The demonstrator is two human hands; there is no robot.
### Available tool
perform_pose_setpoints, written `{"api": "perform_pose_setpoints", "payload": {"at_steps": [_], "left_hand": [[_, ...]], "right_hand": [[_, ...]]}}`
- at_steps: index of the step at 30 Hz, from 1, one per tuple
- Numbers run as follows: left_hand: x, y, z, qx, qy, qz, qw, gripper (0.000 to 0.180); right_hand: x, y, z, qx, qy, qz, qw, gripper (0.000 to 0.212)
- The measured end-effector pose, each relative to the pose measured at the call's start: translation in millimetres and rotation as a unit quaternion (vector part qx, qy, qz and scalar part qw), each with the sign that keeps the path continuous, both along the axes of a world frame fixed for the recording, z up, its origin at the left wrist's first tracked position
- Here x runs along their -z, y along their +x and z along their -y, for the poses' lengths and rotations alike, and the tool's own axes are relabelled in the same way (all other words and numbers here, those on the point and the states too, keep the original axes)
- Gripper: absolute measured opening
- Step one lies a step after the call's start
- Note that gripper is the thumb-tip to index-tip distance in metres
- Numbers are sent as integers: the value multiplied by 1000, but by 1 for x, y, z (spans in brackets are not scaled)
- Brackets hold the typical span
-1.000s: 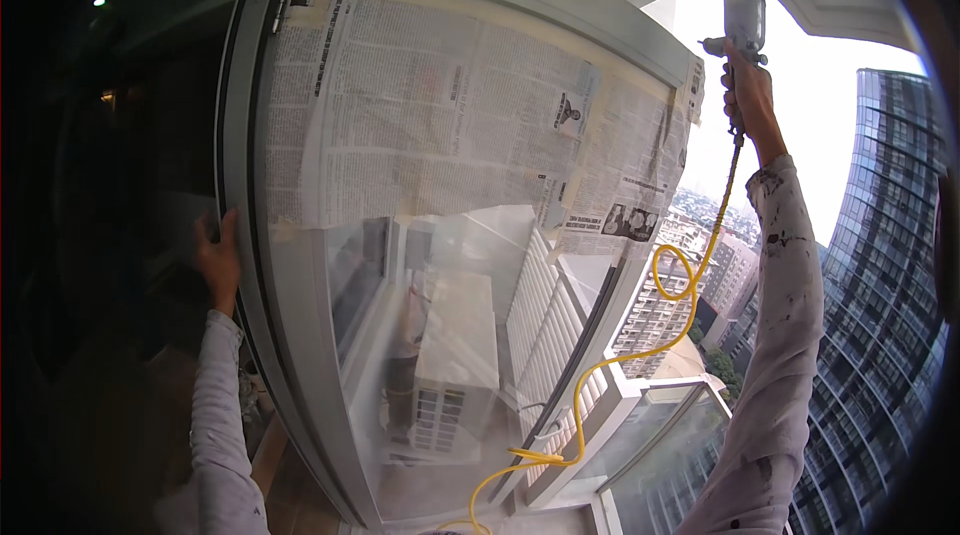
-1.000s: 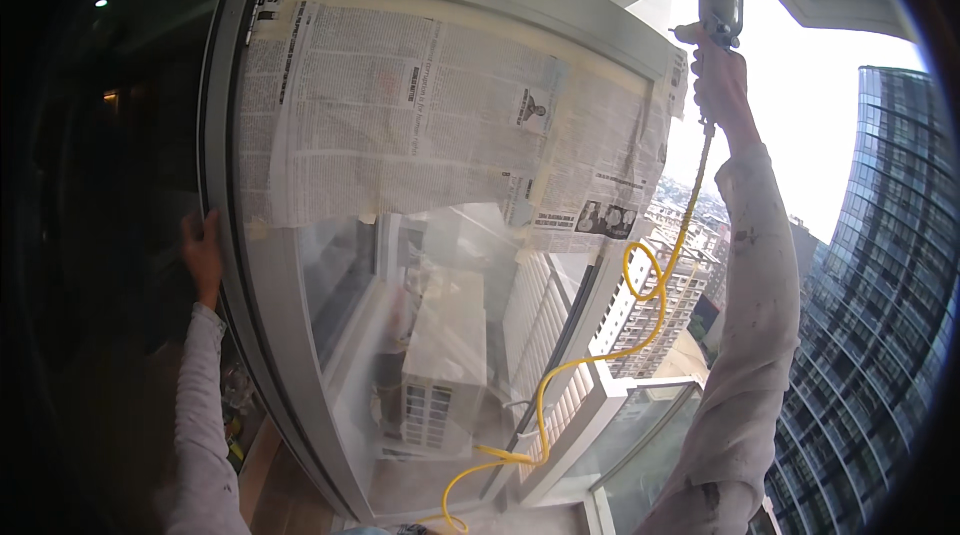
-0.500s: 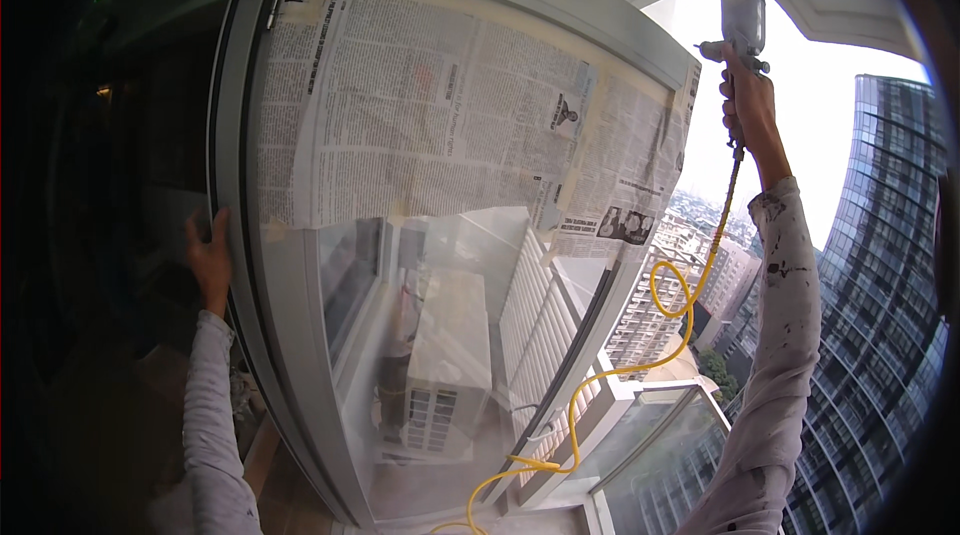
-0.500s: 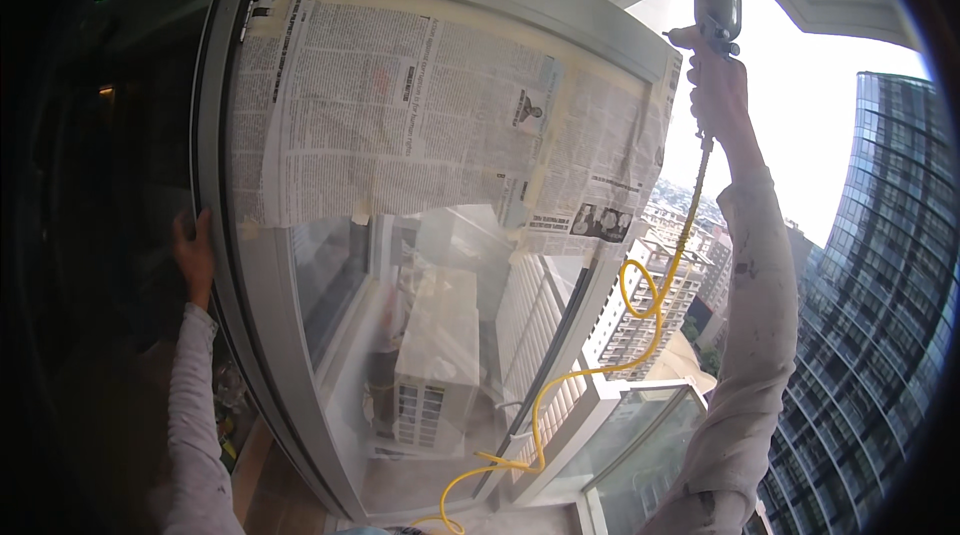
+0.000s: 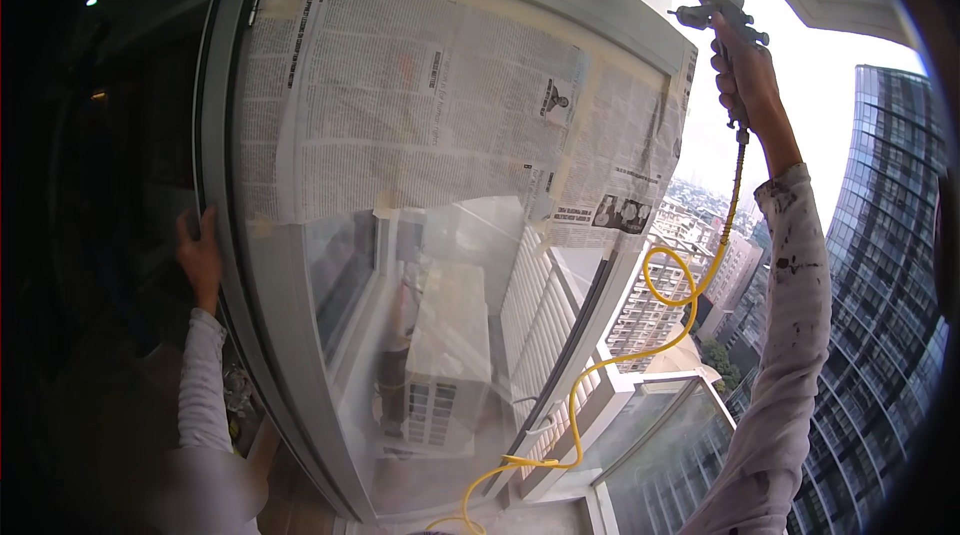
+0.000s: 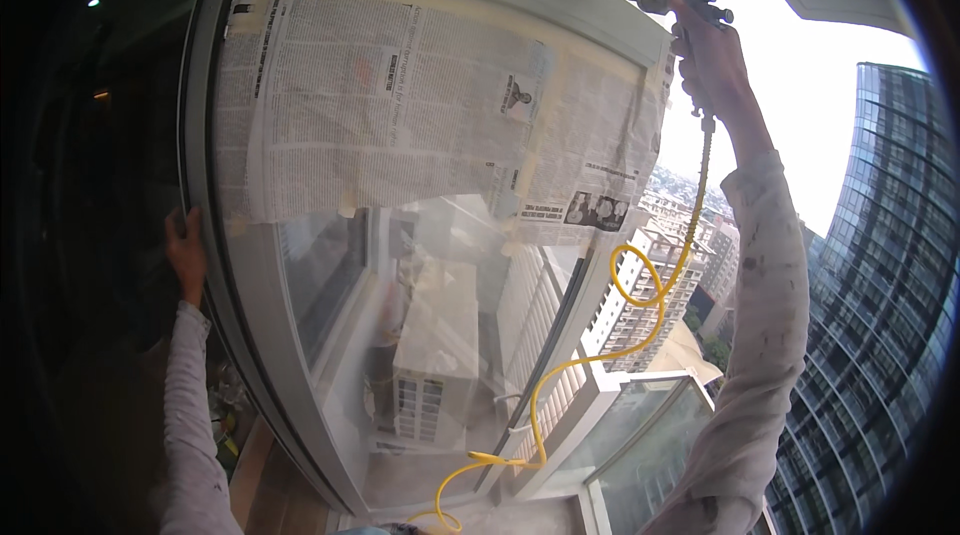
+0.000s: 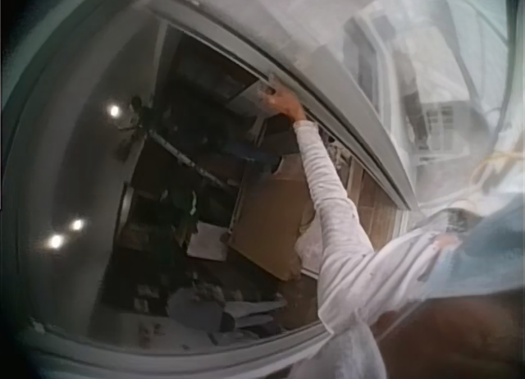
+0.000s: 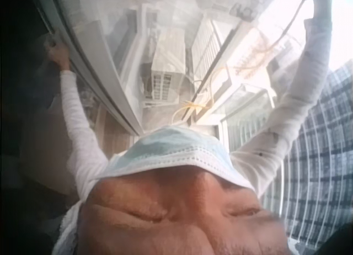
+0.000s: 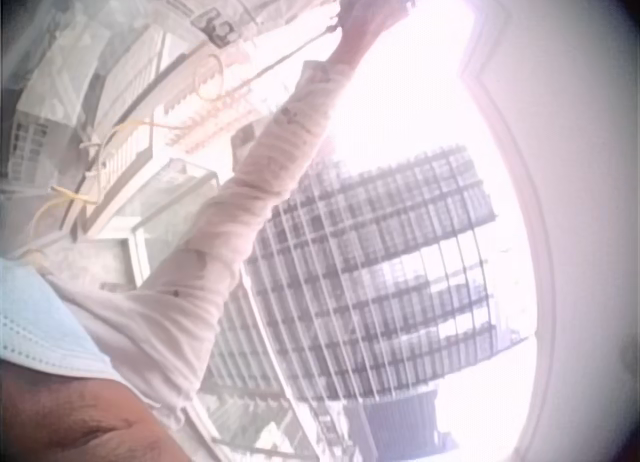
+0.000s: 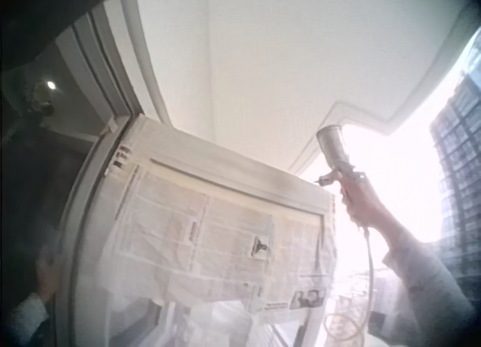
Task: The person uses a pneumatic spray gun to apply white paint to a window frame on a balcony. They systematically cover the vertical and horizontal sections of the frame, pausing briefly to reload the paint cup. The surrounding glass is masked with newspaper to prevent overspray.
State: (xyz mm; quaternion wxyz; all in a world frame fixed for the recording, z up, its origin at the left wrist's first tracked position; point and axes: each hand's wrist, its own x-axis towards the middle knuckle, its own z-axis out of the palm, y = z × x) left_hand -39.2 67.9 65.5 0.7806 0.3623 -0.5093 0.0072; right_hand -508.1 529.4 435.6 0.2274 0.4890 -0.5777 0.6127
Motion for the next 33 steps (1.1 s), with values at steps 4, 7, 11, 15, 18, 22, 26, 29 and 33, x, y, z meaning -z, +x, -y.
{"api": "perform_pose_setpoints", "payload": {"at_steps": [4,7,11,15,18,22,26,29,33], "left_hand": [[-3,-14,1,7,-12,-12,1000,48],[-4,-10,-3,-4,4,-7,1000,46],[-4,-10,-5,-10,-15,0,1000,47],[-4,-10,-3,8,-15,1,1000,48],[3,-1,1,13,6,2,1000,50],[0,-2,-1,28,-4,4,1000,52],[-4,-6,-7,28,2,1,1000,51],[-5,-10,-4,30,-3,-2,1000,51],[-4,-5,-2,26,1,-1,1000,51]], "right_hand": [[4,-43,-15,49,-6,23,999,41],[8,-71,-21,61,-16,31,998,42],[16,-74,-26,73,-3,40,997,42],[29,-51,-22,81,-8,55,995,43],[37,-11,-12,65,3,40,997,41],[43,12,-13,-2,-2,58,998,39],[47,0,-13,30,9,39,999,39],[47,-28,-16,49,-3,61,997,39],[49,-61,-10,73,-27,92,993,39]]}}
